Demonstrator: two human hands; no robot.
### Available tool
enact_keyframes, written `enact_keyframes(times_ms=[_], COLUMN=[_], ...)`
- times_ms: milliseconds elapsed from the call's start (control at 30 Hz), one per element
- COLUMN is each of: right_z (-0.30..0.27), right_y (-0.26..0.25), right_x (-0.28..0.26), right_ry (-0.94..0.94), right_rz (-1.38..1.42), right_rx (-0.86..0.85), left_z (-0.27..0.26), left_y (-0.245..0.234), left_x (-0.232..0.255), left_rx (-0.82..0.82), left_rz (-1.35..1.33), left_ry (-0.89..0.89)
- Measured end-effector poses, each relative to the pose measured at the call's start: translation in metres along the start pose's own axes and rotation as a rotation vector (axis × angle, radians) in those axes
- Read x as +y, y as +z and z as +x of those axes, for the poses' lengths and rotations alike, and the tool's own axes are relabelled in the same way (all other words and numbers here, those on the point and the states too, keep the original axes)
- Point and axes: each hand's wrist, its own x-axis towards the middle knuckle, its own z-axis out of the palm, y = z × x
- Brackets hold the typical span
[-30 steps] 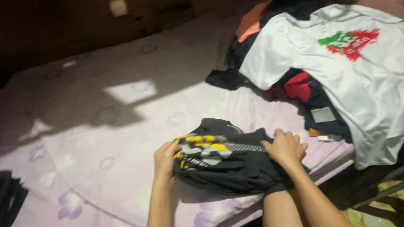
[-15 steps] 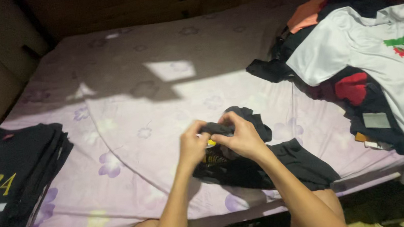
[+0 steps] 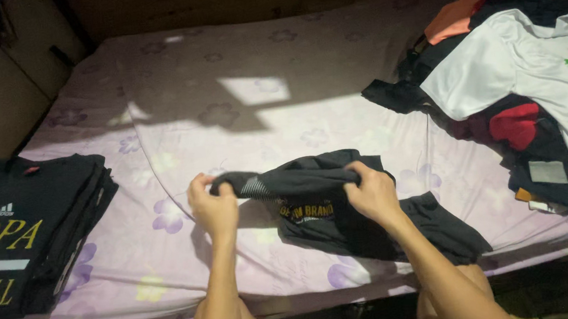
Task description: The person folds several t-shirts one by one on a bed. They smooth each shirt, fold the sleeves and sides, then fold the bottom up to create a neat stack.
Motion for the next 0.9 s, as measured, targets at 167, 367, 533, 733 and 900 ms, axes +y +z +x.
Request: enact_keyframes(times_ms=[167,367,533,733,900], right_z=[0.005,0.001,-0.013,0.006,0.035], right_y=[-0.012,-0.021,-0.007,-0.028,-0.062], right_x=[-0.041,-0.046,0.014,0.109,0.129], right_ry=[-0.103,-0.180,0.026,0.253,0.207], right_rz=[0.252,0.193,-0.332,0.167,0.268], right_rx=[-0.048,-0.204,-0.401,-0.088,0.201], left_z=[-0.024,-0.013,0.052,0.059,0.025], left_y=[0.014,0.038,0.007,-0.040,-0.036], left_x=[0.034,0.043,0.016,0.022,0.045], left_rx=[-0.653,-0.692,-0.113,-0.093,-0.879], left_rz=[-0.403,-0.418,-0.945,-0.611,0.367], left_ry=[0.223,-0.098,-0.405,-0.119,0.118])
